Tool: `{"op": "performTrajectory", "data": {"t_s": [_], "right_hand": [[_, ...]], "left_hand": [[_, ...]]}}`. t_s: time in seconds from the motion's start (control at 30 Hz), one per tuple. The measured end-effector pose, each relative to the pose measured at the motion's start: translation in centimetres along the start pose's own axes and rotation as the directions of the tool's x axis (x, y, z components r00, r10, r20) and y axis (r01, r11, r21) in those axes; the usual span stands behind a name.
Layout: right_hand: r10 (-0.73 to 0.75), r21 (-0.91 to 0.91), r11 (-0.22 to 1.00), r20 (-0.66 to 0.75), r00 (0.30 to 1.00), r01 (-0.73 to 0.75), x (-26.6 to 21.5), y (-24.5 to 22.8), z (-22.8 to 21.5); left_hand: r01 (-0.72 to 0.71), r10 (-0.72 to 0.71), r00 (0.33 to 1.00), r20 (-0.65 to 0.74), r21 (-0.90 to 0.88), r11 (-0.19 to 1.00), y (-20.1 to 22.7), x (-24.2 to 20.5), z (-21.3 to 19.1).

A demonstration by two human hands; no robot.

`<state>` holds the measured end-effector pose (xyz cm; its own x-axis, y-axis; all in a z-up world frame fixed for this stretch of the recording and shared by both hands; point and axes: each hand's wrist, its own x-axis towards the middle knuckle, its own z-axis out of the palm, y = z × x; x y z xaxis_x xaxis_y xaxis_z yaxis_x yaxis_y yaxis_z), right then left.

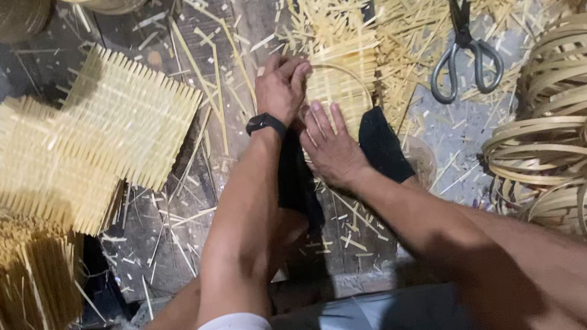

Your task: The person sits on the floor and repeatedly trims the edges of woven bamboo basket bases using shears. They place each finished base onto a growing stack to the left.

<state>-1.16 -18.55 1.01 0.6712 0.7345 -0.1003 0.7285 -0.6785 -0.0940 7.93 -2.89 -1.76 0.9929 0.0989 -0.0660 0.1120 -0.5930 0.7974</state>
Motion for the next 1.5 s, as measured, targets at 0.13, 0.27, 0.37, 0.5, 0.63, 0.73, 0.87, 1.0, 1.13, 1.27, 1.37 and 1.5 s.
{"op": "performTrajectory", "data": {"t_s": [0.13,0.27,0.37,0.5,0.63,0.73,0.87,1.0,1.13,1.27,1.37,1.5], "right_hand": [[0.034,0.019,0.999,-0.051,0.998,-0.033,0.7,-0.7,-0.4],[0.052,0.219,0.973,0.087,0.995,-0.07,1.2,0.4,-3.5],[0.13,0.484,0.832,0.306,0.943,-0.272,2.9,6.0,-4.4],[0.481,0.618,0.635,0.152,0.864,-0.462,6.5,10.4,-3.0],[0.486,0.618,0.443,0.443,0.754,-0.649,8.4,11.6,-0.3],[0.479,0.59,0.484,0.439,0.76,-0.646,8.2,12.0,0.8],[0.469,0.692,0.573,0.161,0.868,-0.438,8.6,11.6,1.4],[0.369,0.625,0.717,0.037,0.929,-0.309,11.1,9.6,1.6],[0.243,0.463,0.698,0.564,0.789,-0.546,12.4,9.0,-1.9],[0.323,0.42,0.68,0.565,0.759,-0.602,12.9,8.9,-4.1],[0.334,0.414,0.641,0.608,0.72,-0.647,13.1,8.1,-2.7],[0.366,0.722,0.535,0.271,0.89,-0.439,12.0,10.2,-1.3]], "left_hand": [[-0.012,0.011,1.0,0.012,0.029,1.0,-1.1,0.4,0.1],[-0.044,0.039,0.998,0.056,0.079,0.996,-1.3,1.2,0.4],[-0.099,0.094,0.993,0.071,0.065,0.993,-2.3,0.9,0.4],[0.165,-0.147,0.966,0.212,-0.071,0.984,-2.8,1.3,0.8],[0.441,-0.37,0.874,0.313,-0.197,0.876,-4.3,1.8,1.3],[0.486,-0.377,0.855,0.356,-0.296,0.822,-5.7,2.5,1.6],[0.31,-0.23,0.945,0.231,-0.42,0.853,-5.9,3.2,2.1],[0.215,-0.232,0.973,-0.019,-0.315,0.925,-4.6,0.6,1.5],[0.299,-0.216,0.918,-0.334,0.221,0.928,-2.6,-5.9,0.0],[0.587,-0.611,0.787,-0.091,-0.196,0.786,-4.3,-6.7,-0.9],[0.758,-0.738,0.624,0.256,-0.43,0.491,-6.8,-5.4,-2.9],[0.609,-0.599,0.79,0.129,-0.053,0.792,-6.3,-2.5,-4.1]]}}
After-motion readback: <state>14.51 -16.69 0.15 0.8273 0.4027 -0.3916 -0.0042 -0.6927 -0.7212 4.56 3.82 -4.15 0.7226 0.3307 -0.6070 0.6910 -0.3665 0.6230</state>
